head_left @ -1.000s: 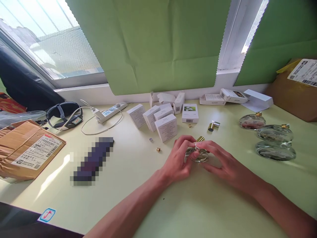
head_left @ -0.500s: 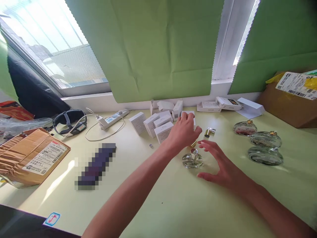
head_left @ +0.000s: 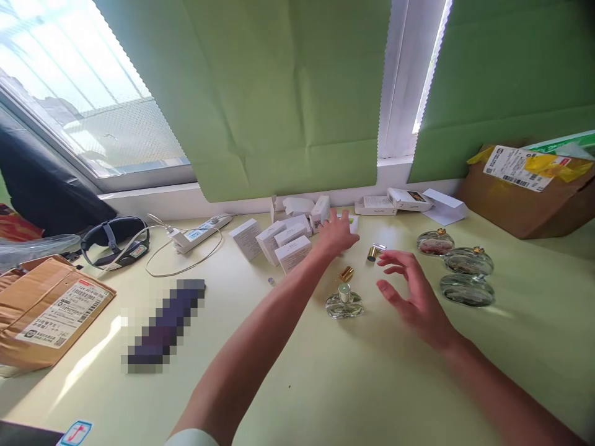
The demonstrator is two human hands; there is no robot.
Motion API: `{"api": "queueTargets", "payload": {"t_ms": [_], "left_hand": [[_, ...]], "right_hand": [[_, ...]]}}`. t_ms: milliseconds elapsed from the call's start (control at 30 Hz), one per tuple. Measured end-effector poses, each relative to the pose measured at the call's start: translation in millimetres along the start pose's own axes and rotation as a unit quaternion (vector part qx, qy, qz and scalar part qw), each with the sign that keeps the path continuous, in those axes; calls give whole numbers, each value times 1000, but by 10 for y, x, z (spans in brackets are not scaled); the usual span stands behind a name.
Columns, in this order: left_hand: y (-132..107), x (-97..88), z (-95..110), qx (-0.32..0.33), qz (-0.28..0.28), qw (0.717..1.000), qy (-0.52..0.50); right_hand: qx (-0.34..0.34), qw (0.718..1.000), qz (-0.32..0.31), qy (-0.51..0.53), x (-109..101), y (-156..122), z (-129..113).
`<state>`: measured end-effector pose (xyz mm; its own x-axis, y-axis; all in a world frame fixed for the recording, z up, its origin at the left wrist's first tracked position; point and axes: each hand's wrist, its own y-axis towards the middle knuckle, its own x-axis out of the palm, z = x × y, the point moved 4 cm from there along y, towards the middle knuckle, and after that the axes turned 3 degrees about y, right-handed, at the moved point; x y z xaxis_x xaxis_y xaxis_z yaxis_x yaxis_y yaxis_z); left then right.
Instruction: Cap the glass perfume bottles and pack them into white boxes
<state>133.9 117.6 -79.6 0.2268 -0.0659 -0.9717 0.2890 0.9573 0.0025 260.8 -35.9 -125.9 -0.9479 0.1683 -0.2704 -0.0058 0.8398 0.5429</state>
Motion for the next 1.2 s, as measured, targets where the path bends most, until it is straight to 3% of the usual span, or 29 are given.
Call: {"api": "queueTargets", "payload": {"t_ms": [100,133,200,267,333,433,533,667,767,800,867,1033,1200], "left_hand": [[-265,-343,-29,35,34,995,-87],[-382,-471,-63,46,52,980,-184],[-610,-641,-128,77,19,943,-324],[-786,-734,-152,142,-33,891,-429],[-865,-741,-167,173,-78,842,-506],[-859,-651,-168,170,-134,807,-550],[-860,-644,-218,161,-124,825,-527],[-872,-955,-525,145,47,876,-458],[-699,-1216,-896,67,156,925,-341],[-584,-1253,-1002,41,143,955,-258],[-302,-1225,-1178,1,40,999,-31],[330,-987,-1370,-18,-103,990,93],[600,-719,-1268,24,-134,980,142]], "right_hand": [[42,996,71,36,-135,80,15],[58,992,92,56,-193,120,21],[92,984,116,102,-303,231,34],[136,977,80,146,-360,383,50],[175,968,-21,178,-344,555,57],[176,963,-99,178,-333,807,51],[174,966,-96,163,-359,1001,53],[206,971,-93,75,-460,1093,41],[248,965,-89,2,-585,1087,57],[255,963,-92,-13,-618,1086,66],[261,959,-99,-49,-666,1094,84],[256,948,-140,-125,-674,1130,124],[260,935,-189,-148,-674,1107,199]]}}
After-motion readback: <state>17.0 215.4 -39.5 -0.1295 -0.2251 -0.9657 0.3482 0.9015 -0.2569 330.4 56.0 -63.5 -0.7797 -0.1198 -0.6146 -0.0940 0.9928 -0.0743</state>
